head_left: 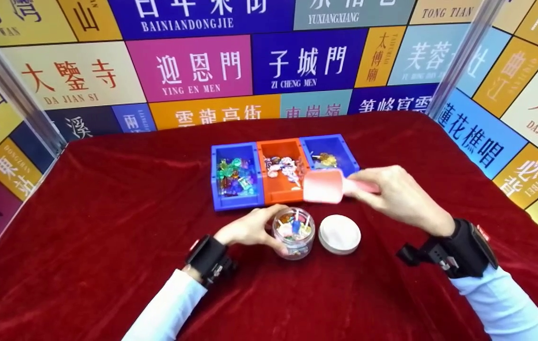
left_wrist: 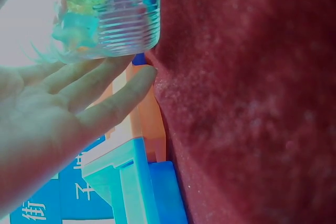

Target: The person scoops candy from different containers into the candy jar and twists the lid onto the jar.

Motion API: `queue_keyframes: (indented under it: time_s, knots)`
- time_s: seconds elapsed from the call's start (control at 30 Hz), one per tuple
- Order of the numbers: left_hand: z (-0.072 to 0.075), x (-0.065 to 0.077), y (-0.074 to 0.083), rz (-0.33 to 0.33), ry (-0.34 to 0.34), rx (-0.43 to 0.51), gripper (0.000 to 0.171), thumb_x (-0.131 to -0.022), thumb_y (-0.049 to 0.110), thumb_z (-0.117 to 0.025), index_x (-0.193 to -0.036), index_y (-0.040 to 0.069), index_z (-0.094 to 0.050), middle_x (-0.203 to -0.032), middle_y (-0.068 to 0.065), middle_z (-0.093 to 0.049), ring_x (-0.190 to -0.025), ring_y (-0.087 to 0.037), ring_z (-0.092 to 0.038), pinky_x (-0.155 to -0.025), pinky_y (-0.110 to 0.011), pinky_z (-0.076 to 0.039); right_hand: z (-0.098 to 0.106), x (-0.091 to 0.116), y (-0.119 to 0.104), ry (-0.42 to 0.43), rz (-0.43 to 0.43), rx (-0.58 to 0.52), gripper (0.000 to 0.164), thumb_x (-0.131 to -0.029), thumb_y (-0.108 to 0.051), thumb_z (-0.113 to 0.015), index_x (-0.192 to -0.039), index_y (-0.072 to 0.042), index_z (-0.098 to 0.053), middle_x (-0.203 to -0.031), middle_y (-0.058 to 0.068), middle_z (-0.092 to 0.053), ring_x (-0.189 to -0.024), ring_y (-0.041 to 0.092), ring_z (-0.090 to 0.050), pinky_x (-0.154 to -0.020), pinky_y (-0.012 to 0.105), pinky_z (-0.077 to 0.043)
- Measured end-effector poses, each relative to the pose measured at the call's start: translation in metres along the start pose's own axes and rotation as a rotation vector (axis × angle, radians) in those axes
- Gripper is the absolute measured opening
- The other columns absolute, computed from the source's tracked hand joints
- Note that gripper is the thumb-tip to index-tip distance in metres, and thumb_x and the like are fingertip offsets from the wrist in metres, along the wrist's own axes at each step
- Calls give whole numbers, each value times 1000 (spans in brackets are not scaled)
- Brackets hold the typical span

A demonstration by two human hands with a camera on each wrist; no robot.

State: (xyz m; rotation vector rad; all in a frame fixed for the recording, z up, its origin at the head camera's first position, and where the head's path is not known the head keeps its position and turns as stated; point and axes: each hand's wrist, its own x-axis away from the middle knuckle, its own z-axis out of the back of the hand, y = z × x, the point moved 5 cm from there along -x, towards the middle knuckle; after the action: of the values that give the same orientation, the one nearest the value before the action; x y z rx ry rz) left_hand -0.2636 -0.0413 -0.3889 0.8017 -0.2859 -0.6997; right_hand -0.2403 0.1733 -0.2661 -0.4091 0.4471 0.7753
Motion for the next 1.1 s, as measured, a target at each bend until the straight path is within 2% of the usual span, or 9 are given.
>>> queue_keyframes:
  time_s: [0.17,0.27,0.47,0.67,0.83,1.1]
  knots:
    - [0,0,1,0,0,7,83,-60,26,-82,-129,7,-41,-118,-8,-55,-107,-19,-52,-93,-29,-40,0,-3,24,48,-184,-58,18,-79,-15,-66,-92,-1,-68,-74,6,-64,-59,14,-47,-54,22,-35]
    - [1,0,1,-7,7,4,83,-59,26,-82,-129,7,-42,-117,-8,-56,-107,-19,-52,-92,-29,-40,-4,-4,43,47,-310,-94,23,-81,-12,-63,-99,2,-65,-80,14,-63,-64,21,-49,-57,25,-34]
    - [1,-1,1,-10,9,1,82,-60,25,-82,-129,6,-42,-118,-9,-55,-108,-21,-51,-93,-32,-40,-31,-2,79,7,-493,-173,29,-85,-9,-56,-108,9,-57,-94,25,-61,-78,31,-53,-68,36,-39]
    - [-2,0,0,11,1,-14,83,-59,27,-82,-129,8,-42,-119,-8,-55,-108,-18,-51,-93,-29,-40,-68,5,98,-75,-527,-186,32,-86,-5,-52,-112,13,-52,-84,21,-59,-69,26,-52,-59,29,-40]
    - [-3,0,1,8,0,-13,81,-59,28,-82,-128,8,-42,-119,-8,-55,-108,-20,-51,-93,-29,-39,-90,9,107,-95,-536,-180,31,-87,-6,-52,-111,13,-53,-80,17,-58,-71,25,-53,-63,31,-41]
    - [0,-1,2,-2,6,-19,80,-60,25,-82,-128,7,-43,-118,-10,-55,-108,-22,-52,-93,-30,-39,-101,4,114,-107,-549,-102,32,-84,-8,-55,-110,10,-55,-78,15,-58,-65,24,-51,-55,28,-39]
